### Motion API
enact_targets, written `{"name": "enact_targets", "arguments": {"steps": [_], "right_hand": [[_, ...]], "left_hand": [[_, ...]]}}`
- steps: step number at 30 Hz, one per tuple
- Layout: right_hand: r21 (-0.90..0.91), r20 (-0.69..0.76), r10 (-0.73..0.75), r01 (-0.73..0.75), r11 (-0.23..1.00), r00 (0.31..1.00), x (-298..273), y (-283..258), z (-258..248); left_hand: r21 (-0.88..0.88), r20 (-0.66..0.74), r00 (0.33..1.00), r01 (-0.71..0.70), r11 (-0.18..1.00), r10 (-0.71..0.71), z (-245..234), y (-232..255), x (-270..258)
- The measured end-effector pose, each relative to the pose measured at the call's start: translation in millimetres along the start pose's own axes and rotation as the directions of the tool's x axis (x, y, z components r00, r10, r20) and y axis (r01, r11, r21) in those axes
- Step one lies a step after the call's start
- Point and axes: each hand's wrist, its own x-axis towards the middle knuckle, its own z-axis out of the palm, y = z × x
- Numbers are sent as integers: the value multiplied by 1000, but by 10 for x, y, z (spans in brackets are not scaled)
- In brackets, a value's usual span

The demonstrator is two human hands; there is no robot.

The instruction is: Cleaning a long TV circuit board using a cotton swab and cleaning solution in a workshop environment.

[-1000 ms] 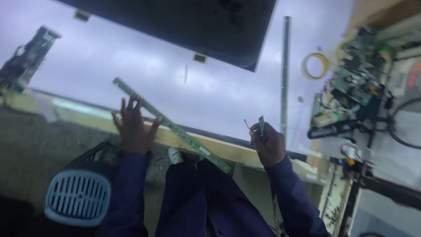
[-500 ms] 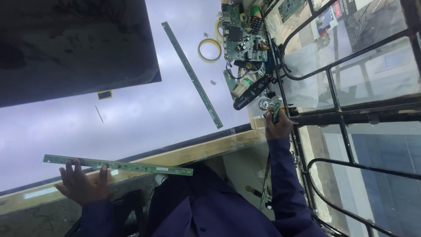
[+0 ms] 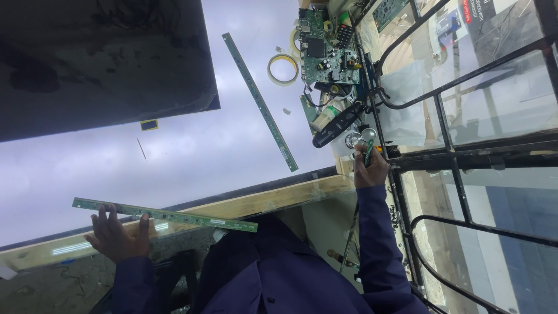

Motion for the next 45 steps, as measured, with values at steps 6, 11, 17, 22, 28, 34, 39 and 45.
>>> {"name": "enact_targets", "arguments": {"steps": [6, 11, 17, 22, 28, 34, 39, 45], "right_hand": [[-86, -14, -49, 47, 995, 999, 18, -9, 28], [-87, -17, -48, 46, 995, 999, 32, -58, 41], [-310, -17, -155, 142, 940, 988, 24, -35, 62], [-170, -34, 49, -54, 984, 998, 70, -22, 38], [-142, -63, 49, -58, 988, 997, 73, -87, -11], [-187, -98, -17, -2, 982, 995, 42, -194, -32], [-316, -75, -155, 124, 940, 985, 69, 173, -96], [-270, 157, -331, 363, 892, 930, -69, -349, -237]], "left_hand": [[6, 3, 1000, 10, 1000, -10, 22, -41, -19], [9, -13, 1000, 2, 1000, -2, 49, -63, -26], [26, -51, 998, -25, 999, 26, 62, -77, -29], [12, -48, 999, -18, 1000, 18, 59, -65, -18], [0, -44, 999, 6, 1000, -6, 58, -49, -24], [-9, -30, 999, 21, 1000, -22, 57, -38, -16], [16, -73, 997, 24, 1000, -22, 223, -143, 3], [10, -140, 988, 72, 997, -70, 230, -119, -143]]}}
